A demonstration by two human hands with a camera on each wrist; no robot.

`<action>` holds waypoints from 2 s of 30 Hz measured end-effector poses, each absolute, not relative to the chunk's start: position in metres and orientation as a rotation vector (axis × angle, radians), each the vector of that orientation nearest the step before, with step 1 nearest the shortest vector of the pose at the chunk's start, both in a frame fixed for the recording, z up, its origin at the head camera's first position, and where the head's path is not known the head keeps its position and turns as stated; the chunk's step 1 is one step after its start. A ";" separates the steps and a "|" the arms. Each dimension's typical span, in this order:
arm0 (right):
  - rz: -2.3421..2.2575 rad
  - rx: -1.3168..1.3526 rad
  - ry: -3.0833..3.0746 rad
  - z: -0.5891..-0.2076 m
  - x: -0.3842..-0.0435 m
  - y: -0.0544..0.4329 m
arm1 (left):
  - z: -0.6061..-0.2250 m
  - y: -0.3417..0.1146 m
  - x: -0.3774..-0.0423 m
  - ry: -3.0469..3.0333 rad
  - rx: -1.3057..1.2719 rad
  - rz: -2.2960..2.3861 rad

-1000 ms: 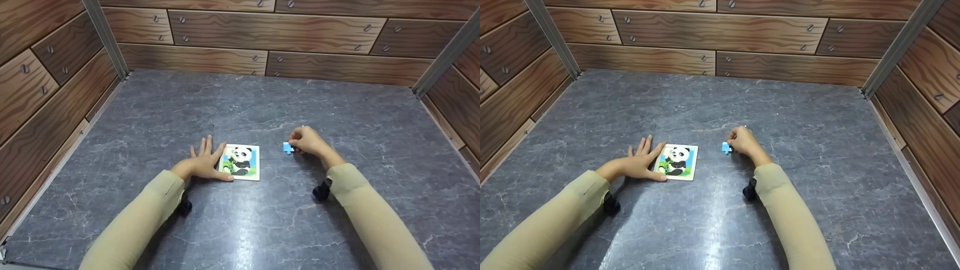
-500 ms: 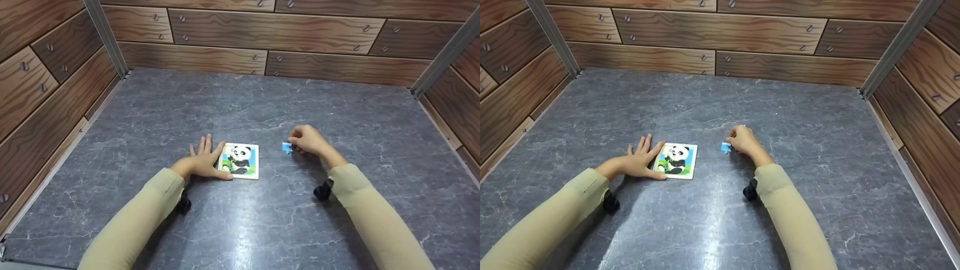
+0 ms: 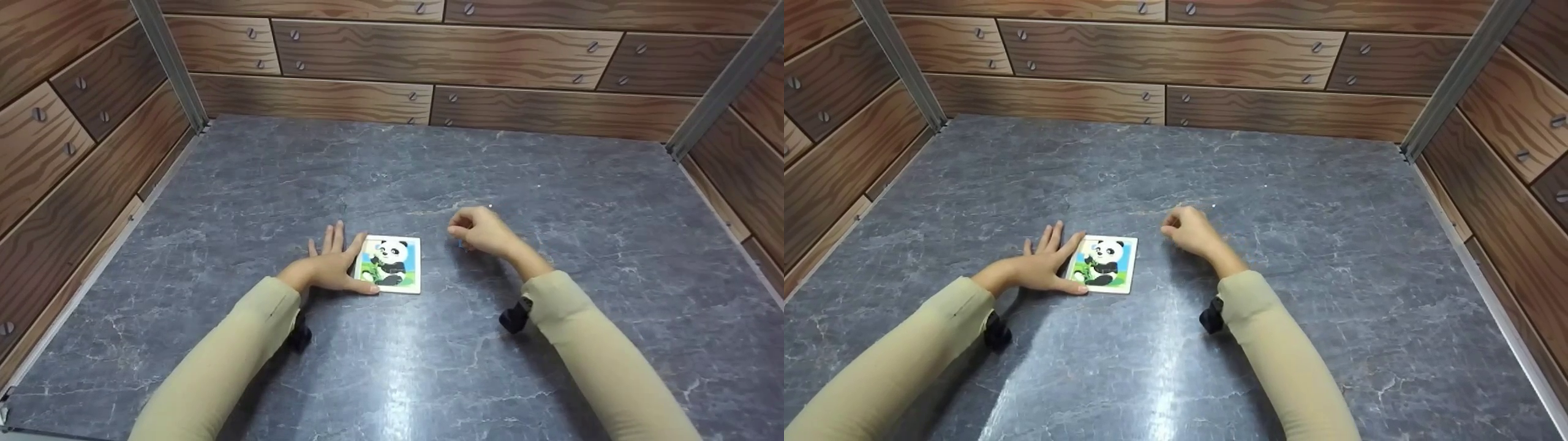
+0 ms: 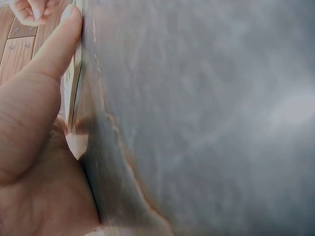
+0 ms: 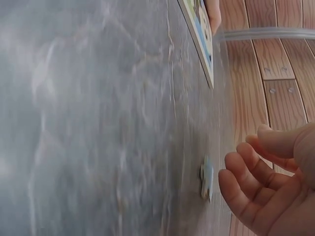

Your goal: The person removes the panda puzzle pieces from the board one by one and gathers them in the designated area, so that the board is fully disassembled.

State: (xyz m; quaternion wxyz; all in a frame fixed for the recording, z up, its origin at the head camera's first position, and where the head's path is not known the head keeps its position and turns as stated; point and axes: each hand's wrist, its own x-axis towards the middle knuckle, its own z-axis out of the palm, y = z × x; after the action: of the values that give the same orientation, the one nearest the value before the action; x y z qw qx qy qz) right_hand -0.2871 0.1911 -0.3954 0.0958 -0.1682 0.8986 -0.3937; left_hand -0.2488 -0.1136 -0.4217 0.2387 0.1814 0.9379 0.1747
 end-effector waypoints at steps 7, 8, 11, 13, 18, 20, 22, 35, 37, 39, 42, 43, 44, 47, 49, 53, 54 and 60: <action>-1.178 -0.528 2.653 -0.400 -0.286 0.172 | -0.423 -0.114 -0.250 2.576 0.500 0.436; -1.179 -0.526 2.646 -0.400 -0.286 0.170 | -0.423 -0.114 -0.250 2.578 0.499 0.429; -1.183 -0.527 2.624 -0.401 -0.285 0.162 | -0.424 -0.114 -0.250 2.581 0.496 0.416; -1.181 -0.537 2.614 -0.401 -0.284 0.157 | -0.423 -0.114 -0.250 2.584 0.496 0.417; -1.175 -0.555 2.600 -0.401 -0.283 0.144 | -0.422 -0.113 -0.250 2.586 0.489 0.422; -1.183 -0.564 2.591 -0.402 -0.282 0.139 | -0.422 -0.113 -0.251 2.583 0.480 0.419; -1.197 -0.575 2.577 -0.403 -0.282 0.134 | -0.422 -0.112 -0.251 2.578 0.476 0.422; -1.192 -0.669 2.556 -0.407 -0.284 0.110 | -0.425 -0.112 -0.252 2.573 0.478 0.442; -1.184 -0.658 2.552 -0.408 -0.284 0.107 | -0.426 -0.113 -0.253 2.577 0.482 0.432; -1.164 -0.650 2.555 -0.409 -0.285 0.105 | -0.426 -0.113 -0.253 2.579 0.485 0.424; -1.122 -0.625 2.575 -0.411 -0.285 0.101 | -0.424 -0.113 -0.253 2.570 0.479 0.429; -1.106 -0.616 2.588 -0.412 -0.286 0.100 | -0.424 -0.114 -0.254 2.565 0.475 0.433; -1.092 -0.609 2.599 -0.412 -0.286 0.099 | -0.423 -0.114 -0.254 2.558 0.472 0.438; -1.057 -0.601 2.633 -0.414 -0.286 0.097 | -0.422 -0.114 -0.255 2.543 0.460 0.448; -1.047 -0.614 2.647 -0.414 -0.286 0.096 | -0.422 -0.114 -0.256 2.534 0.452 0.451; -1.049 -0.652 2.664 -0.415 -0.287 0.096 | -0.422 -0.113 -0.257 2.523 0.440 0.462; -1.053 -0.651 2.668 -0.415 -0.288 0.096 | -0.422 -0.113 -0.257 2.519 0.438 0.465; -1.087 -0.613 2.676 -0.417 -0.290 0.096 | -0.421 -0.111 -0.257 2.502 0.419 0.470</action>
State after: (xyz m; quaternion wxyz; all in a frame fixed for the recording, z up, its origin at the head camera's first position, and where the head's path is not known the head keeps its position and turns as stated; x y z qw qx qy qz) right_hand -0.2899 0.0964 -0.4171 0.0944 -0.2067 0.9022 -0.3666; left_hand -0.2572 -0.1113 -0.4208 0.2771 0.1561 0.9318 0.1751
